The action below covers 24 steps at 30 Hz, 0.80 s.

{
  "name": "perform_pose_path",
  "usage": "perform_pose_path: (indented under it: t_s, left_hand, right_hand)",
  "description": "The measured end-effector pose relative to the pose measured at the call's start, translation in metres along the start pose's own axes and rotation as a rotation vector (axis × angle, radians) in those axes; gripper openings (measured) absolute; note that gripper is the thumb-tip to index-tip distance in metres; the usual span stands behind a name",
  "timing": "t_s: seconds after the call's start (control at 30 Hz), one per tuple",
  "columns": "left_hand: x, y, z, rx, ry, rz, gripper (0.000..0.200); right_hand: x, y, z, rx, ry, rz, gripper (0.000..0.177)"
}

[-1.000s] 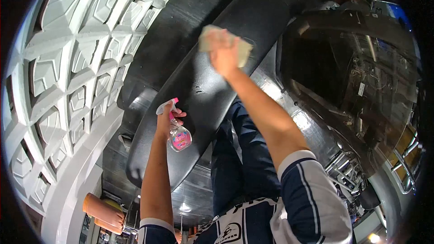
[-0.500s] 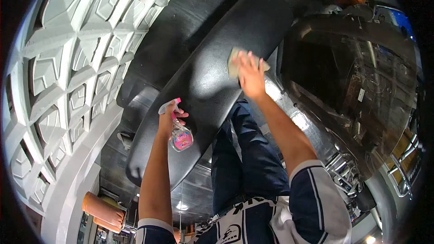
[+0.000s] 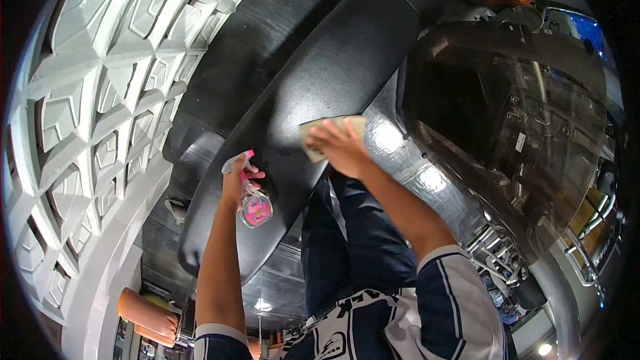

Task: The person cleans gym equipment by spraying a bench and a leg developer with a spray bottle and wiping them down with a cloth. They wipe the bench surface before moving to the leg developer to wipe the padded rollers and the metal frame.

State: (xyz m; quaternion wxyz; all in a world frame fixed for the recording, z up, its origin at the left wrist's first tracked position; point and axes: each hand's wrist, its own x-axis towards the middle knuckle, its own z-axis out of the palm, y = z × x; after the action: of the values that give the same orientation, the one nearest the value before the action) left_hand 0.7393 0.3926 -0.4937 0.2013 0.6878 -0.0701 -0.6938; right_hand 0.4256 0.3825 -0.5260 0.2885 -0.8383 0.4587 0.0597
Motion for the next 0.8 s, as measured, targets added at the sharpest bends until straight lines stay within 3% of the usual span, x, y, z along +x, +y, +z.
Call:
perform_pose_path:
  t_s: [0.1, 0.13, 0.17, 0.23, 0.4, 0.47, 0.53, 0.6, 0.67, 0.73, 0.8]
  left_hand:
    - [0.002, -0.001, -0.001, -0.014, 0.01, -0.007, 0.051]
    - [0.002, 0.0, -0.001, -0.007, 0.0, 0.001, 0.051]
    - [0.002, 0.0, -0.001, 0.001, -0.008, 0.009, 0.051]
    - [0.003, 0.0, -0.003, 0.0, -0.006, 0.008, 0.052]
    - [-0.002, 0.005, 0.003, 0.026, 0.021, -0.014, 0.052]
    - [-0.003, 0.01, 0.005, 0.04, 0.044, -0.047, 0.054]
    - [0.002, 0.008, 0.0, 0.044, 0.025, -0.04, 0.054]
    - [0.002, 0.005, 0.001, 0.044, 0.002, -0.041, 0.054]
    - [0.001, 0.009, 0.002, 0.047, 0.035, -0.072, 0.056]
    - [0.002, 0.007, 0.002, 0.045, 0.031, -0.063, 0.056]
    - [0.004, 0.004, -0.001, 0.041, 0.036, -0.062, 0.056]
  right_hand:
    - [-0.013, 0.073, -0.01, -0.308, 0.019, 0.154, 0.055]
    - [-0.014, 0.099, -0.016, -0.171, 0.237, 0.199, 0.059]
    - [-0.004, 0.124, -0.025, -0.184, 0.203, 0.324, 0.062]
    - [0.024, 0.158, -0.038, -0.05, 0.413, 0.493, 0.061]
    - [0.131, 0.158, -0.055, -0.023, 0.645, 0.698, 0.056]
    - [0.153, 0.134, -0.049, -0.02, 0.685, 0.565, 0.057]
    - [0.149, 0.087, -0.031, -0.313, 0.431, 0.341, 0.056]
    - [0.107, 0.039, -0.04, -0.104, 0.152, 0.054, 0.054]
    - [0.061, 0.023, -0.019, 0.155, 0.264, -0.122, 0.052]
    - [0.017, 0.043, -0.01, 0.101, 0.111, -0.185, 0.052]
    - [-0.003, 0.089, 0.011, -0.062, 0.153, -0.074, 0.052]
